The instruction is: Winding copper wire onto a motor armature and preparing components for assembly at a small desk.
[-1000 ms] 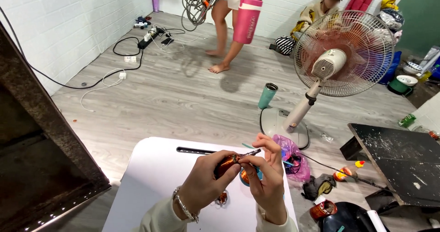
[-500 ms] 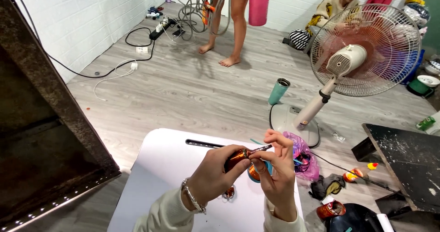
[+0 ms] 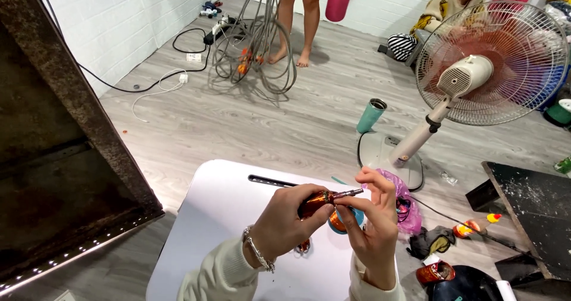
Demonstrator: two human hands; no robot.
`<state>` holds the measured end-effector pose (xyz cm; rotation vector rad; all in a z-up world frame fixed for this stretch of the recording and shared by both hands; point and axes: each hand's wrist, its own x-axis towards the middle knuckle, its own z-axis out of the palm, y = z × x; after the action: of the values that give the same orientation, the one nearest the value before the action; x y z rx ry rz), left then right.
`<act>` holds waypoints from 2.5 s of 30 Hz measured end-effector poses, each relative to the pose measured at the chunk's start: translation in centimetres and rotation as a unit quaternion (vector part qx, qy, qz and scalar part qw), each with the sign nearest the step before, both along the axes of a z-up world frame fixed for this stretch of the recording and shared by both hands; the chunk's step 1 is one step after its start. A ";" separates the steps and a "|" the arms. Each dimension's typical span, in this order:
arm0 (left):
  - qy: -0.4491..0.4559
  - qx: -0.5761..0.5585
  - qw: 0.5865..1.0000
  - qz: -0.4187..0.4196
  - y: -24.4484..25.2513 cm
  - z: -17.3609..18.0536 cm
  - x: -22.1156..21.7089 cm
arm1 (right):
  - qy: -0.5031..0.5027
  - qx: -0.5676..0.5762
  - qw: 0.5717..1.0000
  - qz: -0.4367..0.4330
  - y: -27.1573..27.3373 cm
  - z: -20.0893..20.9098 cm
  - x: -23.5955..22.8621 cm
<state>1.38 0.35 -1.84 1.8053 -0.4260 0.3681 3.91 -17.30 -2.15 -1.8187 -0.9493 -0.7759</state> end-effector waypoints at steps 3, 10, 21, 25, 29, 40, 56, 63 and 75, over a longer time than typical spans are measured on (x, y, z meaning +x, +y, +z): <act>-0.002 0.001 1.000 -0.009 0.0 0.1 -0.2 | -0.006 -0.004 1.000 0.025 -0.1 0.0 0.2; 0.010 0.011 1.000 -0.017 0.3 0.1 -0.5 | 0.019 0.027 0.997 0.068 0.0 -0.3 0.6; 0.054 0.029 0.996 -0.069 0.0 0.0 -0.9 | 0.038 -0.009 0.994 0.105 -2.1 -0.3 0.8; 0.047 0.064 0.995 -0.056 0.0 -0.5 -0.7 | 0.050 -0.034 0.993 0.098 -2.3 0.2 0.3; 0.055 0.091 0.993 -0.053 -0.1 -0.6 -0.9 | 0.050 -0.077 0.992 0.082 -2.6 0.6 0.0; 0.100 0.128 0.987 -0.010 -0.3 -0.3 -1.2 | 0.053 -0.047 0.991 0.110 -2.6 -0.2 0.3; 0.101 0.144 0.984 0.023 -0.9 -0.5 -1.2 | 0.033 0.034 0.998 0.043 -4.3 -0.8 -0.4; 0.113 0.144 0.983 0.033 -1.1 -0.4 -1.3 | 0.048 0.127 0.990 0.030 -5.3 -1.1 -0.6; 0.099 0.150 0.983 0.039 -1.6 -0.4 -1.8 | 0.010 0.153 0.988 0.020 -8.6 -2.0 0.1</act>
<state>-0.45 -1.27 -2.23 2.1345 -0.2832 0.1815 4.06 -25.90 -4.18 -1.5343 -0.8023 -0.8273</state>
